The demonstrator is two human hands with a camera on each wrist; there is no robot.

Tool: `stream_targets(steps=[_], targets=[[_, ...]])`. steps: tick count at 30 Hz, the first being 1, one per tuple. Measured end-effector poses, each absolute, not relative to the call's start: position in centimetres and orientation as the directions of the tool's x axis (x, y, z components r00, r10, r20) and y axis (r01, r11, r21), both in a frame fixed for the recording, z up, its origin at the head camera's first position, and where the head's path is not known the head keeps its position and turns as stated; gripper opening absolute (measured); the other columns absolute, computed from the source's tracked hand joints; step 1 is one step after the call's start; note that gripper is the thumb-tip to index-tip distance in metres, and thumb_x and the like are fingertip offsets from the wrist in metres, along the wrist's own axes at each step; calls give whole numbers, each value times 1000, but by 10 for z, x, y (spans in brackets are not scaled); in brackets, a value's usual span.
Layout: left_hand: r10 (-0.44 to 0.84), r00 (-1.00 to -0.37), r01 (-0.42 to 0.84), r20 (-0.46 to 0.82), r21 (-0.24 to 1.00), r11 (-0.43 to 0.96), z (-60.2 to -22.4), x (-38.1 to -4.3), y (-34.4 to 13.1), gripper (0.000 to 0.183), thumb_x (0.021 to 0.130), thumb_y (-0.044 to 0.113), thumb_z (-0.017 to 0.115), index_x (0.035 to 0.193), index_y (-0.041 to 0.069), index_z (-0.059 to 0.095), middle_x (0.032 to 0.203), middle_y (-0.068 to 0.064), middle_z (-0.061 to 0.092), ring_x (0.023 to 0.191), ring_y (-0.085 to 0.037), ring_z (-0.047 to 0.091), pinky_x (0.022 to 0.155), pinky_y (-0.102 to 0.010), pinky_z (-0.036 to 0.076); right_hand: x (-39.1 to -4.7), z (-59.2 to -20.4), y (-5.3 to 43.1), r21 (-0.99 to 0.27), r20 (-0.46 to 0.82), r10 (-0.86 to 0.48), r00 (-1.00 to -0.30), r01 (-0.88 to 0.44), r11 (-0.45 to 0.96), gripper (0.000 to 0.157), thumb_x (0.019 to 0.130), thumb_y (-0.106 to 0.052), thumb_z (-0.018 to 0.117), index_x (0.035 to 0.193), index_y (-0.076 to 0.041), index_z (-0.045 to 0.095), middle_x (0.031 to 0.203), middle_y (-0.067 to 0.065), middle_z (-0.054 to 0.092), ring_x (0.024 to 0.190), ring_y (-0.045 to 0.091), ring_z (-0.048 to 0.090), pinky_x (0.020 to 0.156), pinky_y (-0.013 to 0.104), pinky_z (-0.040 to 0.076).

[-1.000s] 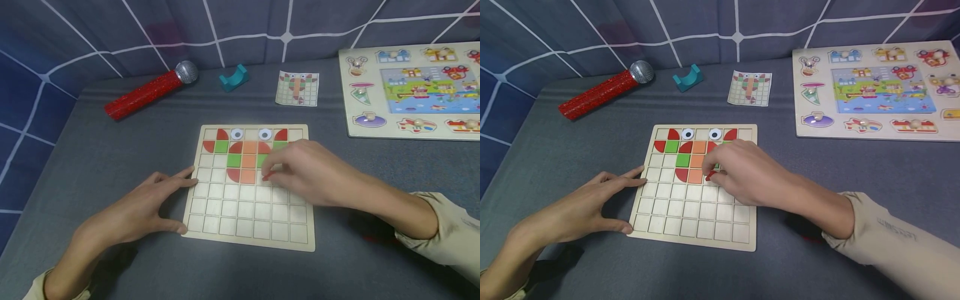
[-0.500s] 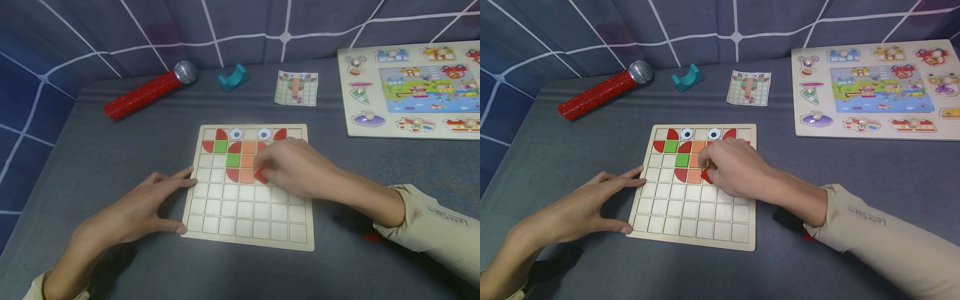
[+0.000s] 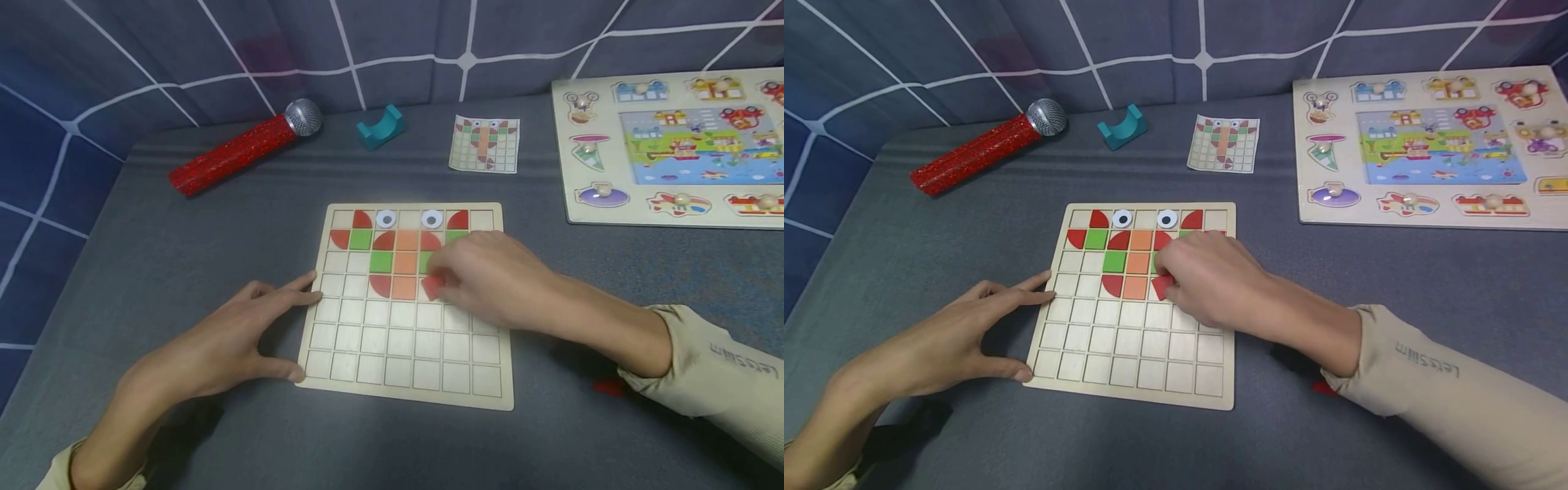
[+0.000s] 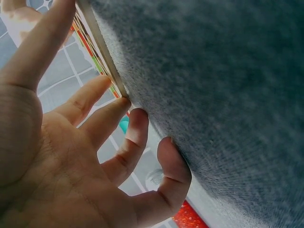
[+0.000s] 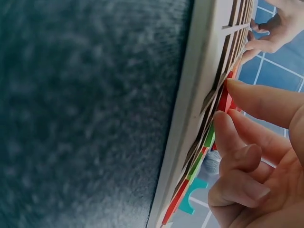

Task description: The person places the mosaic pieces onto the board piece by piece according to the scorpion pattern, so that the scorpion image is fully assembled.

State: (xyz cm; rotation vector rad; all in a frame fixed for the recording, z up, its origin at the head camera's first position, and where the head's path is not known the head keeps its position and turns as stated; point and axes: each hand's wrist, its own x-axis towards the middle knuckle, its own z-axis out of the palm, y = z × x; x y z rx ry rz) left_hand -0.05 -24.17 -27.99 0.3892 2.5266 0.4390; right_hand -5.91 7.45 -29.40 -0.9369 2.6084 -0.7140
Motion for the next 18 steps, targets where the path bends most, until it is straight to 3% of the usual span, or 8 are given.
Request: stream_targets(steps=[12,18], targets=[[364,-811,188,-457,385,903,-280,0,-242,98,61,50,91,147,29,47,161,5,26,119,-25,41,84,-47,45,-58,-298,70,-488,-43,-668,-743,-568,663,11,83,-8,76,93,-12,74,77,-6,65,65,15,54,57,30,43],[368,-814,194,-450,387,901,-281,0,-242,98,61,50,91,146,28,47,160,5,27,119,-26,41,84,-47,46,-56,-298,71,-510,-28,-692,-722,-585,631,13,83,-6,75,94,-14,75,77,-7,64,67,14,54,59,31,43]])
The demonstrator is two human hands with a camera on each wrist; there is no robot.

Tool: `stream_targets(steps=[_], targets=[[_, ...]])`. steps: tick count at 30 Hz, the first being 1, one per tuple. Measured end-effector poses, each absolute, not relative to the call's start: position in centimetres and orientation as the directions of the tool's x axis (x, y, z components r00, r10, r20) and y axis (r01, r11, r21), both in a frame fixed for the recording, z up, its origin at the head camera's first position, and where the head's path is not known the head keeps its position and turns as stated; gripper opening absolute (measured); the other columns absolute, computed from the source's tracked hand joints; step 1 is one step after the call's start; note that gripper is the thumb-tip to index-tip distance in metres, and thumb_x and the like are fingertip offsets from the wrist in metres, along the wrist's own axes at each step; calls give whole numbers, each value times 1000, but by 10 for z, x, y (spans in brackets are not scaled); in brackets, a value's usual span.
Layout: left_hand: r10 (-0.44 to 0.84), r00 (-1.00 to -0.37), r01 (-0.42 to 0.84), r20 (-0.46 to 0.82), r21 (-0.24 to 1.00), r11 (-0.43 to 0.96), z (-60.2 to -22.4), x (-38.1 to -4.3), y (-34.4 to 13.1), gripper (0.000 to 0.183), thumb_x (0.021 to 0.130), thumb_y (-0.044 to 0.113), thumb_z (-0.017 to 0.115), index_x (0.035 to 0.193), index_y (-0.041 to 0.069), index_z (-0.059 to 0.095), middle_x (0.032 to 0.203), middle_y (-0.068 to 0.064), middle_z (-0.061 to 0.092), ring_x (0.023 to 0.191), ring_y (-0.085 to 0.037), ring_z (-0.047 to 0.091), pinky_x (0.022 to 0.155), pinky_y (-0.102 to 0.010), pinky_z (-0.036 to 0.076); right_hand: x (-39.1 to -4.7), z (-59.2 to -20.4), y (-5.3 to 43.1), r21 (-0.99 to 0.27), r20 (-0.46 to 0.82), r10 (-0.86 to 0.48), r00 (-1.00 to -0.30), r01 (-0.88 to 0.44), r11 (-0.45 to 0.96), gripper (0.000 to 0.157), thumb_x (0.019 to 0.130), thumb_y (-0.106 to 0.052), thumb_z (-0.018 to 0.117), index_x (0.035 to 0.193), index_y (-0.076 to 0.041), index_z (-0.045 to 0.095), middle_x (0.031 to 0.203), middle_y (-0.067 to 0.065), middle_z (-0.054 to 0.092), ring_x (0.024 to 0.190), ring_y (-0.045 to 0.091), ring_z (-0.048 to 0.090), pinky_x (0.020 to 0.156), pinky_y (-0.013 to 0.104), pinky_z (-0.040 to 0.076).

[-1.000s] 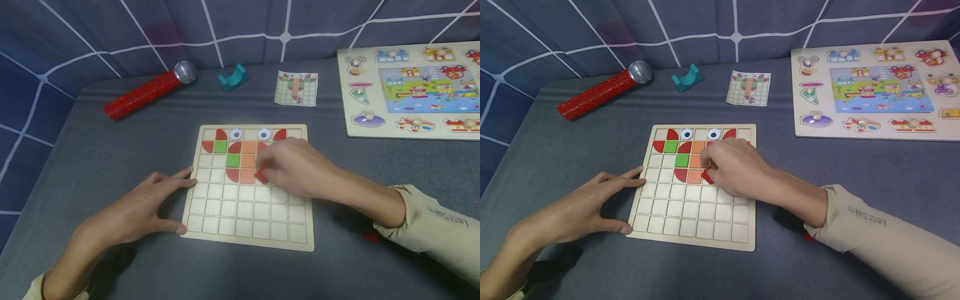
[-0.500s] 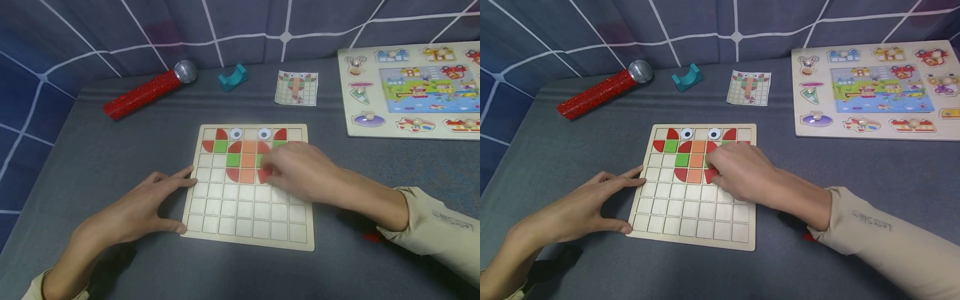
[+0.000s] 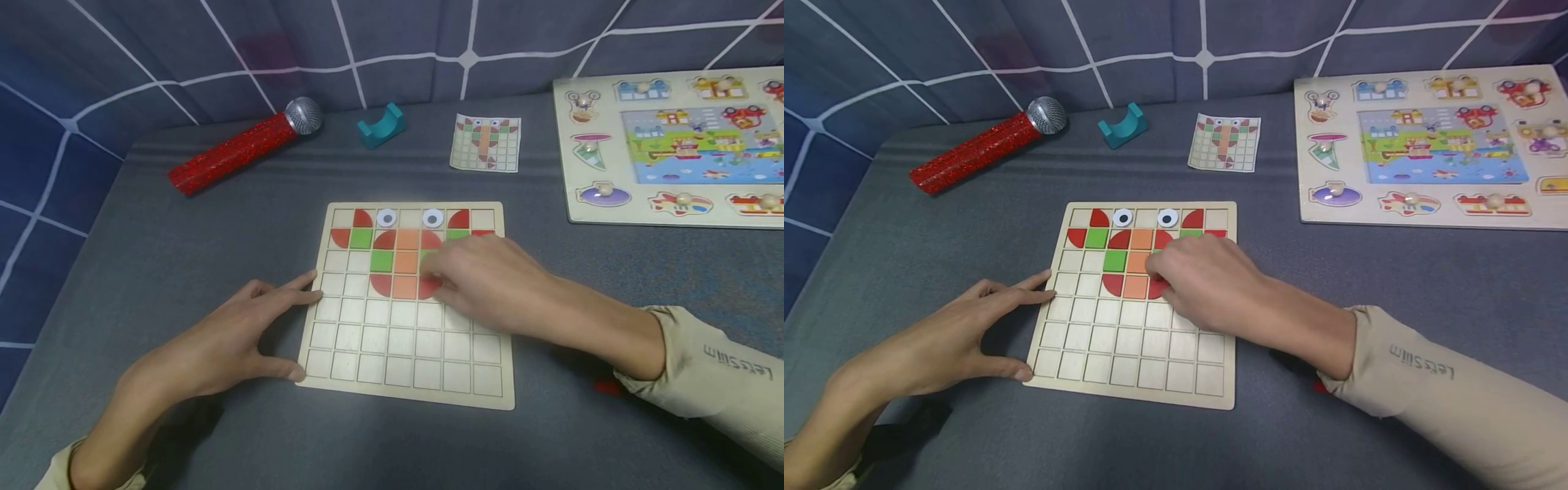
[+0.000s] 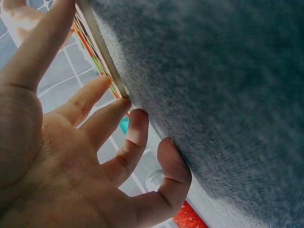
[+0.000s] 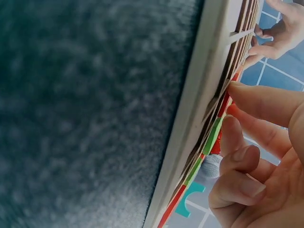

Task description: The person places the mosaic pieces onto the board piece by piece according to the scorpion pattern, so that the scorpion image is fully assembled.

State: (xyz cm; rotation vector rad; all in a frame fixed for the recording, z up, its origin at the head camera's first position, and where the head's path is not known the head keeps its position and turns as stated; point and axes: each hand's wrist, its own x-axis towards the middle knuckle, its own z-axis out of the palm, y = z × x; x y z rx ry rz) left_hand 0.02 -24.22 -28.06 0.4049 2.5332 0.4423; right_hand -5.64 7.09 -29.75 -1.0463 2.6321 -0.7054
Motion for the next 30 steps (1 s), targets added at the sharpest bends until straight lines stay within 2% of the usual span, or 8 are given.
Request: stream_targets(steps=[4,12,24,30], targets=[[365,-813,192,-453,383,903,-281,0,-242,98,61,50,91,146,28,48,160,5,28,119,-26,41,84,-48,46,-56,-297,72,-504,-22,-696,-717,-594,627,13,83,-5,75,93,-14,77,82,-6,67,69,13,55,62,31,45],[362,-812,187,-458,384,904,-281,-1,-242,98,61,50,91,146,28,48,160,5,28,119,-26,40,85,-48,46,-55,-297,71,-521,-43,-694,-719,-577,630,24,84,-4,75,106,-12,77,96,-3,72,79,15,59,68,34,48],[357,-811,177,-464,387,905,-281,-1,-241,98,61,50,91,146,28,48,160,5,27,120,-26,40,86,-49,45,-57,-296,73,-516,-22,-705,-708,-596,615,20,84,-5,74,102,-13,79,94,-3,73,80,14,62,73,36,50],[353,-809,170,-470,387,906,-281,-1,-241,98,61,52,90,146,28,48,160,4,27,120,-27,40,85,-49,45,-60,-294,75,-488,-22,-683,-730,-588,645,22,86,-7,73,109,-9,76,97,1,72,81,16,63,73,37,50]])
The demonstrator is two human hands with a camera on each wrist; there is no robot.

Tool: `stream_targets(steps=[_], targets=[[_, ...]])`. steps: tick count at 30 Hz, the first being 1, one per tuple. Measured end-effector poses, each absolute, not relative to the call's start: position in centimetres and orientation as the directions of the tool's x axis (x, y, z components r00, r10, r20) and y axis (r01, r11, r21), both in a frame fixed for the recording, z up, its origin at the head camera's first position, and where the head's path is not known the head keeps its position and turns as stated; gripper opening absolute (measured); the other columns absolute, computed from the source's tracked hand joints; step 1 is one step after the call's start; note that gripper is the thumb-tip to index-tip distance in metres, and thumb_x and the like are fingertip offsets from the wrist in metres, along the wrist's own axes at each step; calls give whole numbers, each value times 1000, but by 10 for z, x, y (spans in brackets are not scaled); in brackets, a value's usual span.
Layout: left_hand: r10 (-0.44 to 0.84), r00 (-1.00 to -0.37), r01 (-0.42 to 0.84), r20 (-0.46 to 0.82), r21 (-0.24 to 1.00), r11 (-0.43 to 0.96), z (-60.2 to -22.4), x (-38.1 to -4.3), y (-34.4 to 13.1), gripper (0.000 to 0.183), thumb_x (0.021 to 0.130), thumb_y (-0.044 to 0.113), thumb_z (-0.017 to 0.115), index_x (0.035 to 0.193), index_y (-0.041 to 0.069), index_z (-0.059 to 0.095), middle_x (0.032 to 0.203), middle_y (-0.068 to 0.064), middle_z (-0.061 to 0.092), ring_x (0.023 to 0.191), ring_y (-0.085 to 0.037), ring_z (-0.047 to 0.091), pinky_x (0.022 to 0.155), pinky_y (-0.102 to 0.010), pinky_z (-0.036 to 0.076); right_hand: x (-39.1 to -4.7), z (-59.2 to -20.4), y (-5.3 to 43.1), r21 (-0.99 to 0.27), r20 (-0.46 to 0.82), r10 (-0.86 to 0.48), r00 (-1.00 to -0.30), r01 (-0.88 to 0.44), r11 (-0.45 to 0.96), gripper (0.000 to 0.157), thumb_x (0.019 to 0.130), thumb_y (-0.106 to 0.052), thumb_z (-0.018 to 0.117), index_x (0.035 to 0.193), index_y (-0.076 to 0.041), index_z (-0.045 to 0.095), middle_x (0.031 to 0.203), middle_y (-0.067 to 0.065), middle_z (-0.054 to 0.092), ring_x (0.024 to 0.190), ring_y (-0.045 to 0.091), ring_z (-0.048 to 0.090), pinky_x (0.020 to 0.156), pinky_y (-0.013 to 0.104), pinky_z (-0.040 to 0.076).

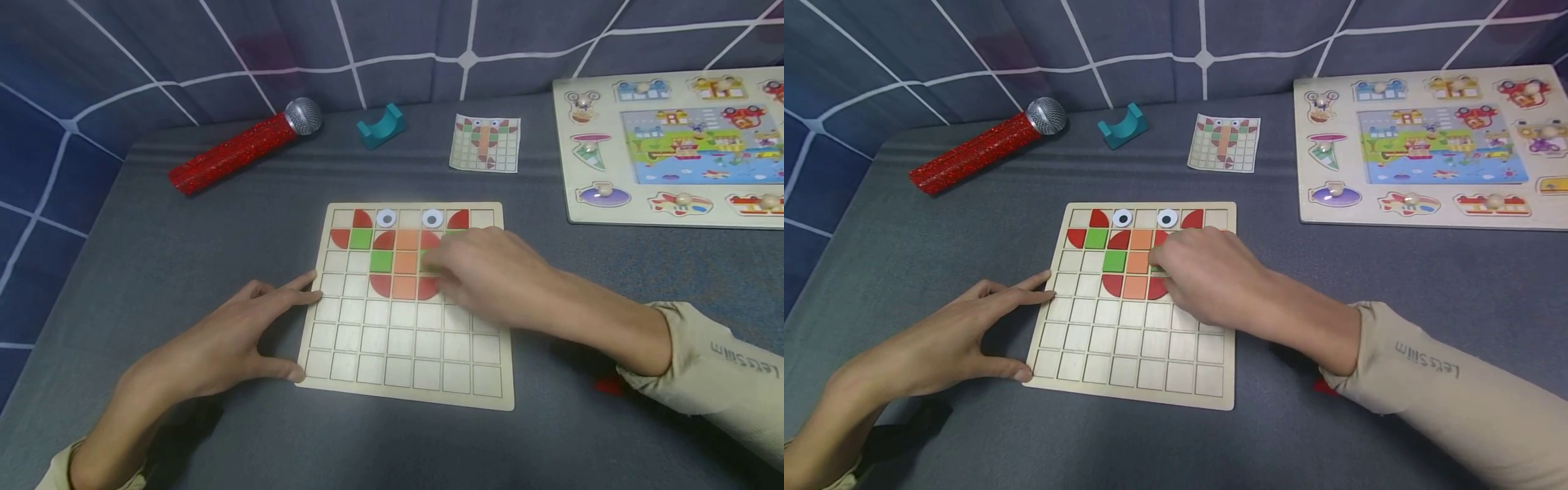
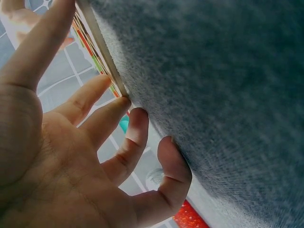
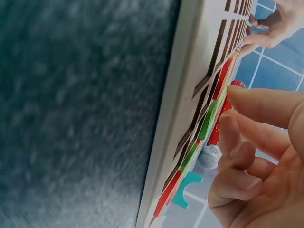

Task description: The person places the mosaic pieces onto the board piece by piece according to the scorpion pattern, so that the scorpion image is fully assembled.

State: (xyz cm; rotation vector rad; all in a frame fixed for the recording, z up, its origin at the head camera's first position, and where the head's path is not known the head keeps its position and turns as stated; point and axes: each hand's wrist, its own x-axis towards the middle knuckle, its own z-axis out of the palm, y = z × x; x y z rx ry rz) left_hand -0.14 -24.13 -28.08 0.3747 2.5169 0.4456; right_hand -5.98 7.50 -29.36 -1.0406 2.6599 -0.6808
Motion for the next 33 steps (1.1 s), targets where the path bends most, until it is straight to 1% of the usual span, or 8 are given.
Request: stream_targets(steps=[6,12,14,17,21,28,30,33], targets=[[366,-811,185,-457,394,900,-280,0,-242,98,61,50,90,146,28,48,161,6,26,119,-25,40,86,-48,44,-64,-293,76,-474,-61,-662,-747,-562,678,34,86,-2,71,120,-3,70,108,9,71,84,21,62,71,36,49],[366,-811,185,-457,392,901,-280,0,-242,98,61,49,91,146,28,48,160,5,27,118,-25,41,85,-47,45,-65,-293,76,-457,-60,-659,-750,-567,686,34,84,-4,72,119,-3,71,92,6,65,72,19,54,59,31,44],[363,-810,183,-460,390,903,-280,0,-242,98,61,50,90,146,28,48,160,5,28,119,-26,40,84,-47,45,-66,-293,76,-461,-62,-657,-751,-562,686,34,85,-4,72,119,-3,70,89,5,63,70,19,53,57,30,43],[360,-808,179,-465,388,904,-280,-1,-242,98,61,50,90,147,28,47,160,5,28,119,-26,40,84,-47,45,-66,-293,77,-465,-71,-660,-748,-560,686,30,85,-4,71,115,-4,72,87,4,62,69,18,52,57,30,43],[358,-808,176,-468,387,905,-280,-1,-241,99,61,51,90,147,28,47,160,5,28,119,-26,40,84,-47,45,-66,-293,78,-468,-67,-664,-745,-564,680,25,85,-4,71,109,-5,74,87,2,64,71,17,54,60,31,44],[367,-812,185,-453,398,899,-279,0,-242,98,61,46,92,146,26,48,160,6,26,119,-24,40,82,-45,45,-66,-294,79,-483,-47,-675,-736,-575,660,23,85,-3,69,107,-4,74,85,0,64,69,16,53,61,32,44],[367,-810,183,-457,397,899,-279,0,-242,98,61,47,92,147,27,48,160,6,26,119,-25,40,82,-45,45,-65,-294,80,-486,-42,-678,-734,-578,656,21,85,-3,67,105,-6,74,82,-1,62,68,16,52,60,32,43],[368,-810,183,-457,399,898,-279,0,-242,98,61,49,91,147,27,47,161,6,26,120,-25,40,83,-46,45,-63,-293,84,-492,-33,-679,-734,-579,650,22,86,-3,65,106,-7,73,88,0,64,73,16,55,64,33,46]])
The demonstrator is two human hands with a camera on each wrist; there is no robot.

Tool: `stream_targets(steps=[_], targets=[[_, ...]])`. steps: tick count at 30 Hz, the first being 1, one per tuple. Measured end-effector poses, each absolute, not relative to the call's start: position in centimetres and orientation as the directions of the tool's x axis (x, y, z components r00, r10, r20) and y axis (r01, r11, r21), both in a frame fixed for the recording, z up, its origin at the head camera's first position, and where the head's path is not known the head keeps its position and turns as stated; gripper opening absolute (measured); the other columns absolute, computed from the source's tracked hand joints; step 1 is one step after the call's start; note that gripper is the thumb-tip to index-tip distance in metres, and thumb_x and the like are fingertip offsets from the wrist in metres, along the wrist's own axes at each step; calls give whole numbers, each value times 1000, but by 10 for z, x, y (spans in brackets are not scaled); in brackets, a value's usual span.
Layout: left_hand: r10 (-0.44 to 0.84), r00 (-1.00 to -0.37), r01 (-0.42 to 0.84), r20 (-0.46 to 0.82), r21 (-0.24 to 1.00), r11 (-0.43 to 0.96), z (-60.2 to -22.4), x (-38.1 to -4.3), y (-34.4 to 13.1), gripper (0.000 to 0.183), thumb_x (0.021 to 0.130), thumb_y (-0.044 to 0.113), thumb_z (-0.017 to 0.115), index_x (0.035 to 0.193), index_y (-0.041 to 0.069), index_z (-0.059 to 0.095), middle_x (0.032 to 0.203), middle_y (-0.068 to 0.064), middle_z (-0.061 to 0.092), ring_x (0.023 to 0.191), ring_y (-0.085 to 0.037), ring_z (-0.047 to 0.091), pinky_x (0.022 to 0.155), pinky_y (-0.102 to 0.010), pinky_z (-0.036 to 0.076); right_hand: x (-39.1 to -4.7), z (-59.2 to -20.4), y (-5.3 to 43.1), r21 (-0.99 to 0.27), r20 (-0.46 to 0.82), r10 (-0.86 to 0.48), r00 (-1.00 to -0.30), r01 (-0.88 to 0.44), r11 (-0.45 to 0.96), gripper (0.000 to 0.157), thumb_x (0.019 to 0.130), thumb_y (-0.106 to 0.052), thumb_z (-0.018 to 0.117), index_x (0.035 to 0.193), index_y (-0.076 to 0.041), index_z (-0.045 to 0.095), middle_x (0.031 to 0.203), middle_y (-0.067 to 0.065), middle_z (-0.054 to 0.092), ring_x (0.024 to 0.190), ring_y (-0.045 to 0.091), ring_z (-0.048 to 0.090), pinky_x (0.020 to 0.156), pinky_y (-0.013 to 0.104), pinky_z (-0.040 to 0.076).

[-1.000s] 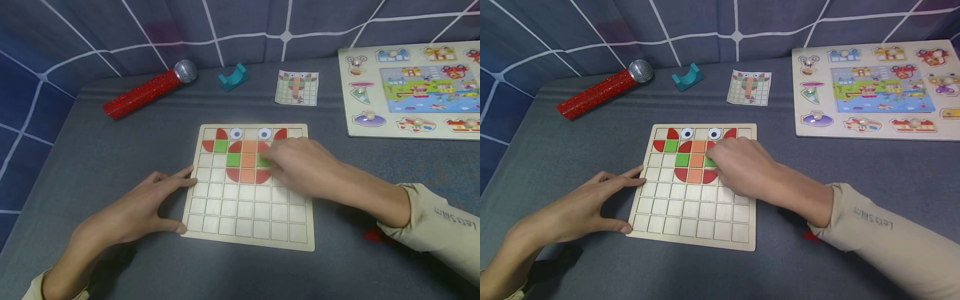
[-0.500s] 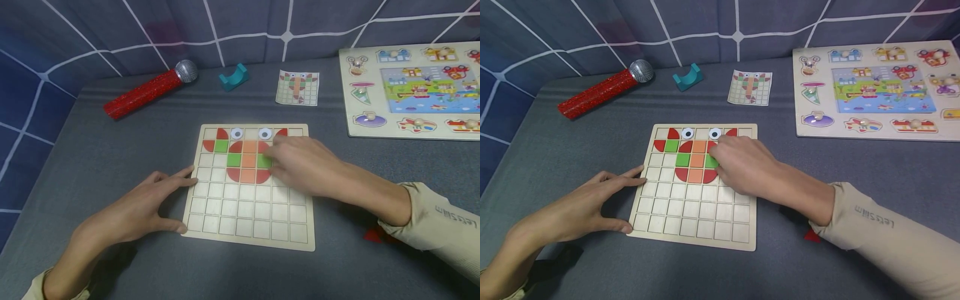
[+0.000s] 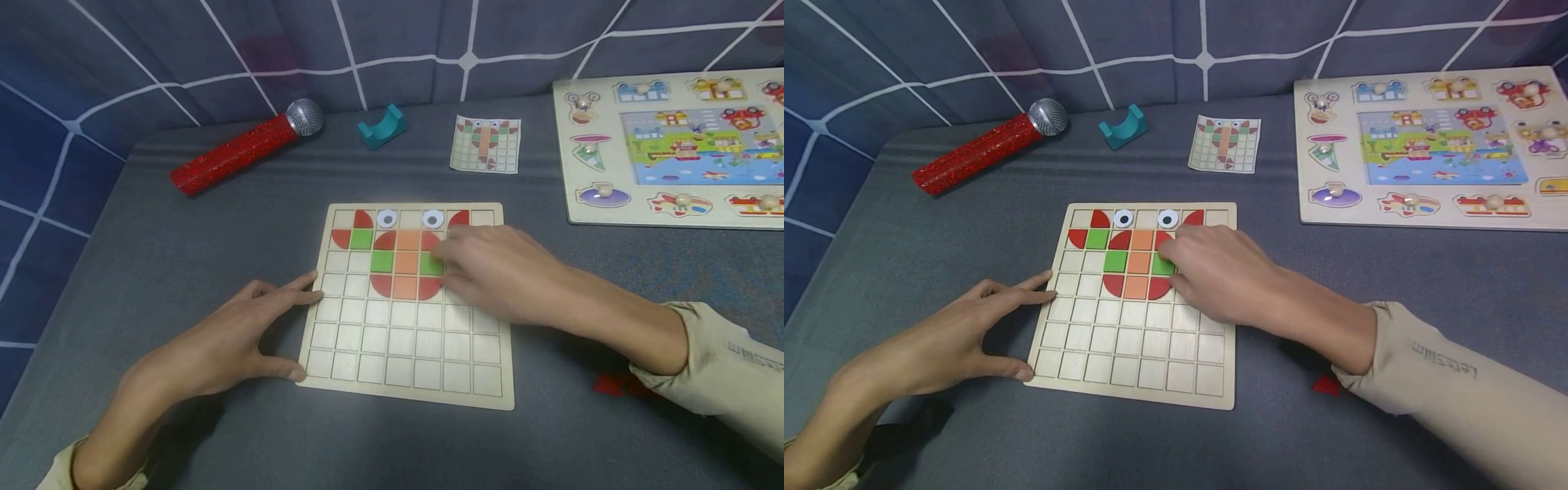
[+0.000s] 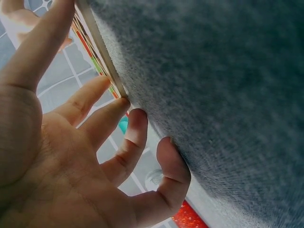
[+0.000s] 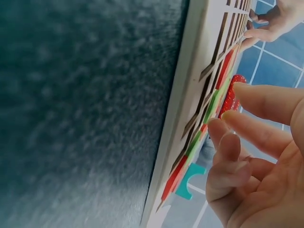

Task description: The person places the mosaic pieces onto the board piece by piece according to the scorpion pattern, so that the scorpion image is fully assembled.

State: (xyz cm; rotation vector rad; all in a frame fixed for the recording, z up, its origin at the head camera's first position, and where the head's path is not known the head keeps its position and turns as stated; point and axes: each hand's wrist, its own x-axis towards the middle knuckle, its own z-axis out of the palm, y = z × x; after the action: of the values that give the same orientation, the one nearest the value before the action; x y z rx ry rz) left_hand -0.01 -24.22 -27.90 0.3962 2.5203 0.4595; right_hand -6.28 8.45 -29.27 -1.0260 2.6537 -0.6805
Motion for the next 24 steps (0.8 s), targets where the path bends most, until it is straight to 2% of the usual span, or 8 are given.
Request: stream_targets(steps=[5,16,20,24], targets=[[366,-812,181,-455,401,898,-279,1,-242,98,61,47,91,147,27,48,160,7,27,120,-25,40,84,-46,45,-54,-289,102,-509,-28,-679,-733,-575,641,24,88,-7,67,111,-9,73,101,1,67,84,15,60,76,38,49],[373,-811,187,-451,404,896,-279,2,-241,95,62,45,91,145,27,49,161,8,23,120,-23,40,88,-48,44,-30,-294,164,-455,-17,-659,-752,-581,675,29,86,-20,77,114,-24,71,99,-14,59,74,-1,51,64,29,46],[376,-809,193,-451,400,896,-279,2,-241,95,62,46,91,145,26,50,161,8,25,120,-22,40,88,-48,44,-22,-302,190,-403,-48,-631,-774,-563,721,34,85,-24,79,116,-32,68,99,-19,56,67,-5,46,59,25,42],[376,-808,196,-453,396,897,-279,1,-241,96,61,48,91,145,27,50,160,7,26,119,-23,41,87,-48,45,-14,-313,216,-355,-112,-603,-790,-535,767,38,84,-27,80,117,-37,66,102,-21,56,68,-6,45,59,25,42]])
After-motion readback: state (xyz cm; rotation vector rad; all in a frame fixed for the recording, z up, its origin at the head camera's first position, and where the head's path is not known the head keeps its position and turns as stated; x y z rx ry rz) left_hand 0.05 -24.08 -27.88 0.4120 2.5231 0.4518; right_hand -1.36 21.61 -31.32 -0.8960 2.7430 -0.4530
